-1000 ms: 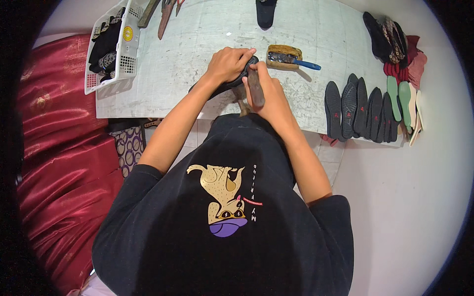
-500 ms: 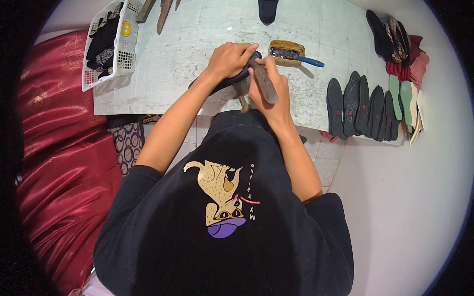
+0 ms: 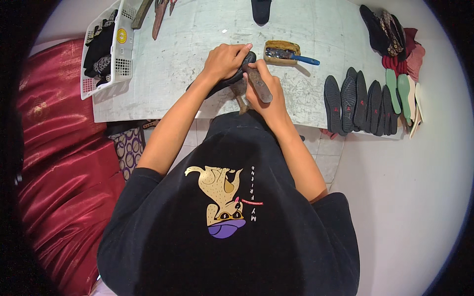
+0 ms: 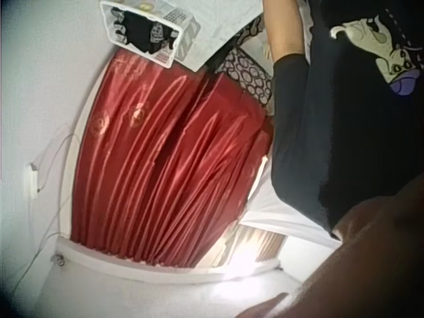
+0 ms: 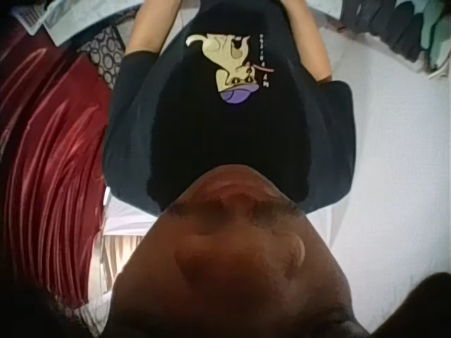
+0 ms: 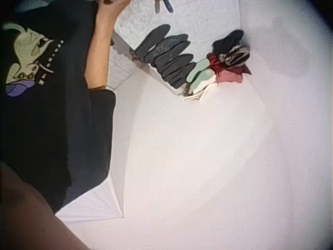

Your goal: Applying adhesive to shoe components, attaching the sole, and trimming excess material using a hammer and knife.

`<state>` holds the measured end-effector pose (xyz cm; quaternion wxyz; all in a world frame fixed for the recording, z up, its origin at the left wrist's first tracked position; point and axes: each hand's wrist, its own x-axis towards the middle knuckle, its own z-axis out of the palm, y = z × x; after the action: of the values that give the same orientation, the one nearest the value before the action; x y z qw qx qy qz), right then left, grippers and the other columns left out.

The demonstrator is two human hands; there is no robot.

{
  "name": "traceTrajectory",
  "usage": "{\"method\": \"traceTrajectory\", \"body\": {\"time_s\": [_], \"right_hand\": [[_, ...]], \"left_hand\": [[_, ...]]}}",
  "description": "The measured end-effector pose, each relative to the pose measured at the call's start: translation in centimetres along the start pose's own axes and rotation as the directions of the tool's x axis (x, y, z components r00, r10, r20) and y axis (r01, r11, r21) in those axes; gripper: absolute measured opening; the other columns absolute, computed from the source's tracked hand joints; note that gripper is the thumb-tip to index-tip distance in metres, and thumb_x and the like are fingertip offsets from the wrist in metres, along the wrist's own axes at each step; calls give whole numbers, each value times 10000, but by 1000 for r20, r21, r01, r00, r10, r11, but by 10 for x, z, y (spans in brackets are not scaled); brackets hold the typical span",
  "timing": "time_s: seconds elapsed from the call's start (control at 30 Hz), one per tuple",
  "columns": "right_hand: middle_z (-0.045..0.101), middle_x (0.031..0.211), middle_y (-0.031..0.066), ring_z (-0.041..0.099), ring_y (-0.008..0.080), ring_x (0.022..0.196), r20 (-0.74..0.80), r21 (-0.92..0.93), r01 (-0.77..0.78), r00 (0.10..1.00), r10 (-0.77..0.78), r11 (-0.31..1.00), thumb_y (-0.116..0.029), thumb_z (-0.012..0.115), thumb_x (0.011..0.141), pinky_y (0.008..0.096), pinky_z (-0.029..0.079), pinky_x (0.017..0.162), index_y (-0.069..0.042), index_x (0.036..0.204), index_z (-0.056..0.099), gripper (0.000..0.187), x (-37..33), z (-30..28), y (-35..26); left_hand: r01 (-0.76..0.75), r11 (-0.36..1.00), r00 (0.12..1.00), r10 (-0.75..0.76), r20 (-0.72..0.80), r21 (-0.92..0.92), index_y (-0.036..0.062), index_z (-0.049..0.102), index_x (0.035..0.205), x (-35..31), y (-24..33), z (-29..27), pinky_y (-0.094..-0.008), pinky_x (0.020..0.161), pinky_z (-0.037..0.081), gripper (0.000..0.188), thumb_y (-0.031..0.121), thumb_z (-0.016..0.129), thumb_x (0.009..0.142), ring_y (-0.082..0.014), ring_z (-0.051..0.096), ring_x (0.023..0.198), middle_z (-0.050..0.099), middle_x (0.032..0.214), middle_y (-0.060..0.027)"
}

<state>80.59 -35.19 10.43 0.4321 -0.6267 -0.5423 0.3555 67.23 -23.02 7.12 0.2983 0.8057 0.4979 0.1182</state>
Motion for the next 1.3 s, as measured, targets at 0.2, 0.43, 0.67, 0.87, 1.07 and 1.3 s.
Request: {"method": "traceTrajectory", "body": {"time_s": [0.2, 0.43, 0.67, 0.87, 1.07, 1.3], "right_hand": [[703, 796, 238, 704, 457, 839, 5, 7, 5, 1000, -5, 1000, -68, 677, 936, 421, 521, 653, -35, 1110, 601, 192, 8, -4, -1], [686, 757, 210, 718, 409, 773, -7, 66, -92, 996, 93, 994, -100, 677, 939, 400, 515, 647, -47, 1103, 632, 179, 8, -6, -8], [759, 869, 189, 771, 225, 792, -525, 135, -14, 847, 83, 991, 7, 685, 937, 301, 544, 650, 9, 1125, 637, 195, -23, 37, -6], [776, 949, 189, 753, 171, 812, -643, 116, -3, 762, 77, 993, 13, 691, 935, 286, 552, 706, 13, 1155, 640, 226, -24, 67, -10], [780, 965, 163, 739, 148, 845, -633, 117, -145, 752, 186, 983, -3, 702, 938, 293, 554, 730, 2, 1124, 653, 192, -16, 82, -13], [763, 938, 183, 760, 249, 869, -648, 73, -209, 733, 206, 975, -28, 694, 930, 330, 551, 749, 6, 1055, 653, 135, -9, 85, -21]], "left_hand": [[-102, 993, 994, 100, -47, -56, 140, 798, 1123, 2, -18, 5, -518, 784, 546, 488, 492, 465, 1060, -452, 700, 882, 744, 905, -219], [-349, 935, 936, 351, 27, -55, 76, 666, 1003, 6, -20, -5, -559, 686, 507, 405, 383, 418, 1096, -490, 653, 804, 685, 795, -244], [-298, 954, 954, 299, -13, 40, 101, 690, 971, 6, -7, 3, -574, 632, 516, 388, 361, 427, 1087, -478, 663, 725, 683, 750, -231], [-286, 958, 958, 286, 4, -7, 66, 657, 887, 2, -15, 3, -584, 638, 542, 439, 392, 436, 1081, -481, 686, 723, 714, 793, -232], [-373, 923, 904, 384, 187, -94, 49, 657, 1053, 25, -35, -1, -569, 700, 532, 346, 319, 444, 1091, -500, 673, 801, 714, 859, -254], [-528, 819, 831, 552, 60, -225, 90, 651, 1153, 21, -38, 1, -559, 741, 540, 302, 311, 458, 1085, -486, 687, 855, 720, 903, -264]]}}
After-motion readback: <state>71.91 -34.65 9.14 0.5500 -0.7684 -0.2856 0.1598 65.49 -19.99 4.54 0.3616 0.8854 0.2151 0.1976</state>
